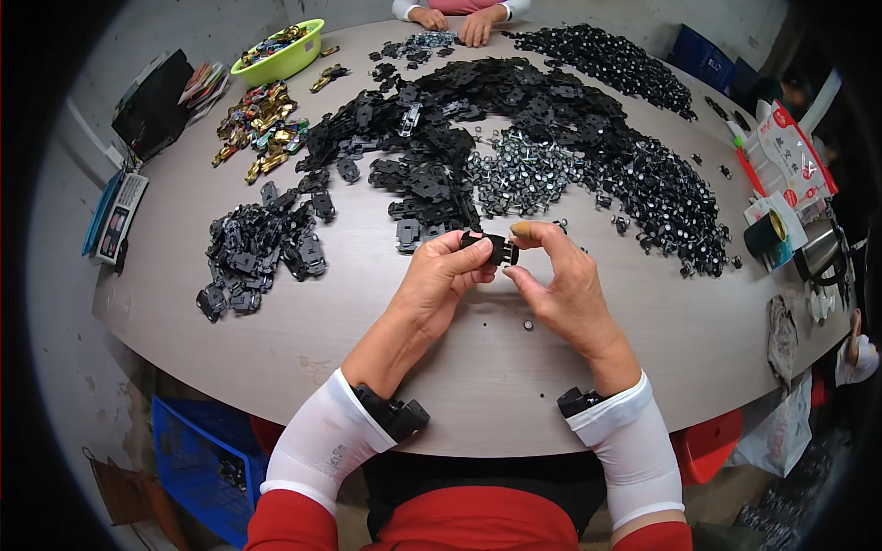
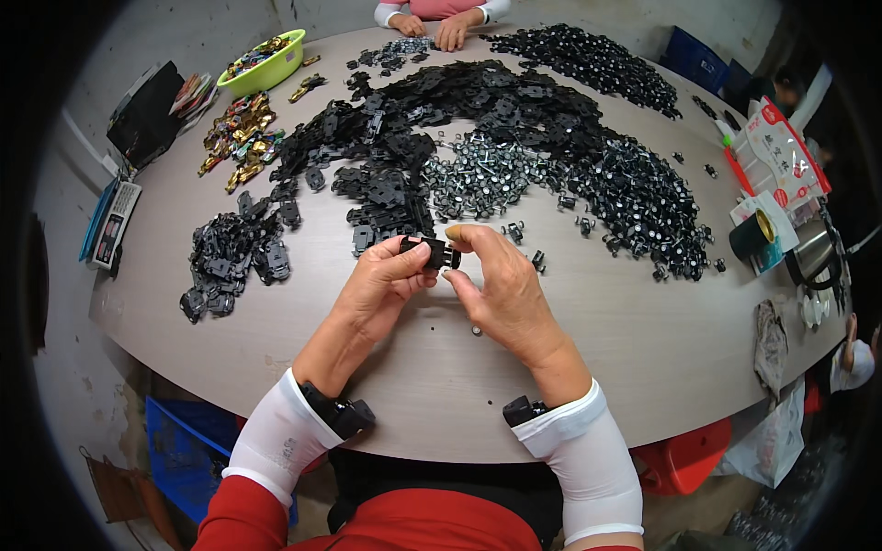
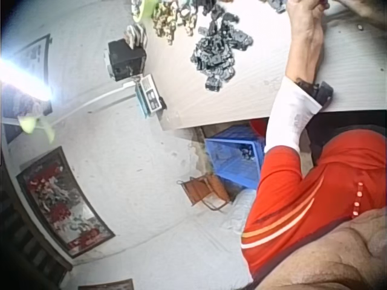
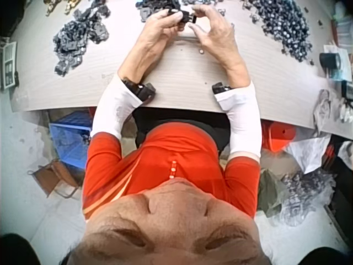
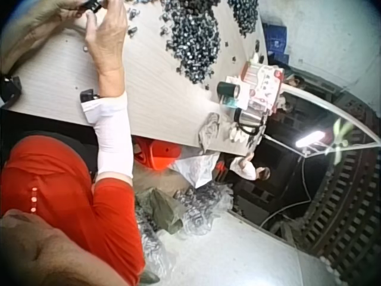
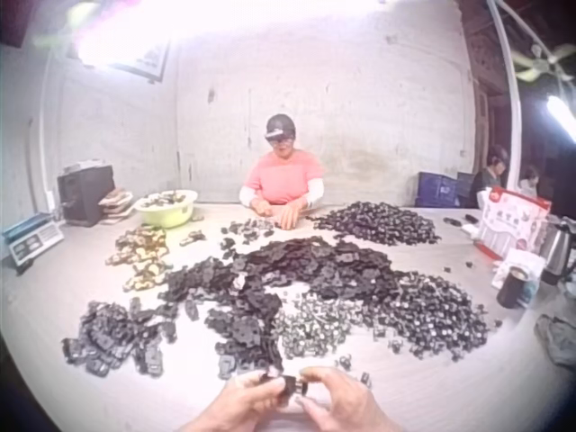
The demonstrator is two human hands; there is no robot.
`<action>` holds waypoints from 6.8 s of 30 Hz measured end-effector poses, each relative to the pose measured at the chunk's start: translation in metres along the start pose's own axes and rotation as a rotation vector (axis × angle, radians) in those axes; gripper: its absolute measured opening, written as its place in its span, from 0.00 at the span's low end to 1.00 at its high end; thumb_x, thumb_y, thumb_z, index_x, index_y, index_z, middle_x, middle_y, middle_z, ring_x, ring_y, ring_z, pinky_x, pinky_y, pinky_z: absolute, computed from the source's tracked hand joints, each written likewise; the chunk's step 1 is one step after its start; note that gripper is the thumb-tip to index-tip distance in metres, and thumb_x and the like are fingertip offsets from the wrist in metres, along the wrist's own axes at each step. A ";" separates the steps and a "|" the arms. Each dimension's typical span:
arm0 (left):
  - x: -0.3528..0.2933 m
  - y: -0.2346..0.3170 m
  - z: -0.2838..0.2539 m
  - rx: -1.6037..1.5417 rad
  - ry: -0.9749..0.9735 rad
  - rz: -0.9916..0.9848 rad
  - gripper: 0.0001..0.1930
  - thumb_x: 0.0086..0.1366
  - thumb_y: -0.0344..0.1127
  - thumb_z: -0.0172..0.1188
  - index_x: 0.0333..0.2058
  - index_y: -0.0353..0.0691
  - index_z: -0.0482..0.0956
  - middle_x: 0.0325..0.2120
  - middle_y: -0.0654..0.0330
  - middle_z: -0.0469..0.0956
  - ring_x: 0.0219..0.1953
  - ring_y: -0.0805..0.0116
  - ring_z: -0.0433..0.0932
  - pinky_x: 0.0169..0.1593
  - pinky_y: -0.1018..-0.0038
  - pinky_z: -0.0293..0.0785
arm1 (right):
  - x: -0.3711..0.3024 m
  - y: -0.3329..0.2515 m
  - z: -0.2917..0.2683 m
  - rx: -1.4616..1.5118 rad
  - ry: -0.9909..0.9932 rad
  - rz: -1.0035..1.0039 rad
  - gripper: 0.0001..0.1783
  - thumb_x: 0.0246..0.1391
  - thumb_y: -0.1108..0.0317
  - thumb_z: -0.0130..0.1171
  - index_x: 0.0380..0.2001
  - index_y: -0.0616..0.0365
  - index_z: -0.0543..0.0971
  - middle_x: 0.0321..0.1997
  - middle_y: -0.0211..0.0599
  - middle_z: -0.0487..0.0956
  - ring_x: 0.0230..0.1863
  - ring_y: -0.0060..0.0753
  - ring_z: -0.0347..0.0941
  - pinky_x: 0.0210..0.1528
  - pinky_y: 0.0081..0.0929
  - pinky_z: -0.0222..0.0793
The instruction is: The person sits at a table and assembles small black plastic components by hand. They repeatedly pick up two separate pieces, align them, and press them together to form a single unit, placing the finished assembly on the table. The process is repetitive, focusing on manual dexterity to join the parts.
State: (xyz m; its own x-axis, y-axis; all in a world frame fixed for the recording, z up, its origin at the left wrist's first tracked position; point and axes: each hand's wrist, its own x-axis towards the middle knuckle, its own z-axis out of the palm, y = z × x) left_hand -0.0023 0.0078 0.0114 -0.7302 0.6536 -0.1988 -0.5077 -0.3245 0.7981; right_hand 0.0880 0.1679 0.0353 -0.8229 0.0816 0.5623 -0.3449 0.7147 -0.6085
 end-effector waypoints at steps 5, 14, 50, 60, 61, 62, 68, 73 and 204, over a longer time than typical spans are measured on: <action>-0.001 0.002 -0.001 -0.024 -0.043 0.016 0.04 0.66 0.31 0.62 0.37 0.39 0.79 0.34 0.63 0.80 0.35 0.75 0.77 0.43 0.76 0.75 | 0.002 0.002 -0.003 0.077 0.006 0.037 0.22 0.45 0.78 0.67 0.46 0.60 0.74 0.43 0.43 0.80 0.46 0.42 0.79 0.48 0.34 0.75; 0.000 -0.004 0.001 -0.015 0.000 0.049 0.05 0.65 0.32 0.64 0.37 0.39 0.78 0.34 0.62 0.81 0.34 0.75 0.77 0.42 0.76 0.75 | -0.001 0.004 0.002 -0.056 0.021 -0.090 0.21 0.44 0.80 0.65 0.45 0.59 0.75 0.42 0.43 0.80 0.45 0.46 0.79 0.48 0.35 0.75; 0.004 -0.003 0.001 -0.063 0.005 -0.115 0.10 0.67 0.30 0.57 0.46 0.37 0.74 0.37 0.56 0.81 0.37 0.66 0.81 0.45 0.68 0.82 | -0.014 0.054 -0.054 -0.306 -0.166 0.414 0.12 0.49 0.72 0.62 0.38 0.63 0.80 0.36 0.44 0.80 0.36 0.42 0.78 0.43 0.36 0.73; 0.004 -0.006 0.001 0.019 -0.021 -0.127 0.12 0.65 0.26 0.56 0.47 0.37 0.73 0.37 0.58 0.81 0.37 0.69 0.81 0.44 0.70 0.82 | -0.011 0.052 -0.045 -0.288 -0.165 0.431 0.10 0.50 0.70 0.63 0.36 0.64 0.80 0.32 0.44 0.81 0.31 0.38 0.77 0.38 0.32 0.73; 0.004 -0.006 0.002 0.023 -0.021 -0.128 0.12 0.65 0.26 0.56 0.47 0.37 0.73 0.37 0.58 0.81 0.37 0.70 0.81 0.44 0.70 0.82 | -0.013 0.055 -0.047 -0.205 -0.151 0.477 0.10 0.51 0.69 0.62 0.36 0.64 0.81 0.32 0.44 0.81 0.30 0.36 0.77 0.37 0.31 0.72; 0.003 -0.006 0.002 0.030 -0.020 -0.128 0.12 0.65 0.26 0.56 0.47 0.37 0.73 0.37 0.59 0.81 0.37 0.70 0.81 0.44 0.70 0.82 | -0.015 0.059 -0.050 -0.121 -0.138 0.524 0.11 0.52 0.68 0.62 0.37 0.64 0.81 0.31 0.43 0.82 0.30 0.34 0.76 0.36 0.30 0.72; 0.003 -0.005 0.004 0.063 -0.017 -0.129 0.12 0.66 0.27 0.56 0.48 0.37 0.73 0.36 0.60 0.80 0.36 0.71 0.80 0.42 0.72 0.82 | -0.012 0.055 -0.056 -0.029 -0.194 0.675 0.12 0.56 0.68 0.59 0.40 0.64 0.82 0.27 0.38 0.81 0.28 0.24 0.74 0.32 0.25 0.69; 0.002 -0.005 0.004 0.067 -0.009 -0.131 0.12 0.66 0.27 0.56 0.49 0.36 0.73 0.36 0.61 0.80 0.35 0.72 0.80 0.42 0.73 0.82 | -0.011 0.047 -0.061 0.075 -0.205 0.784 0.12 0.55 0.72 0.55 0.40 0.64 0.82 0.24 0.35 0.79 0.26 0.20 0.71 0.30 0.24 0.69; -0.004 -0.020 0.012 0.653 0.036 0.361 0.12 0.63 0.23 0.59 0.46 0.32 0.77 0.32 0.66 0.81 0.33 0.83 0.76 0.37 0.83 0.75 | -0.001 0.001 0.015 -0.022 0.044 0.238 0.08 0.46 0.73 0.63 0.24 0.62 0.73 0.22 0.41 0.77 0.22 0.40 0.76 0.27 0.35 0.73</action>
State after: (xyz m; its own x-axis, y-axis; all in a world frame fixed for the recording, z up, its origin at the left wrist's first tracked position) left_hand 0.0161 0.0203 0.0026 -0.8205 0.5566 0.1304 0.1333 -0.0354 0.9904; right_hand 0.0818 0.1583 0.0265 -0.8592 0.2793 0.4286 -0.1332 0.6868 -0.7146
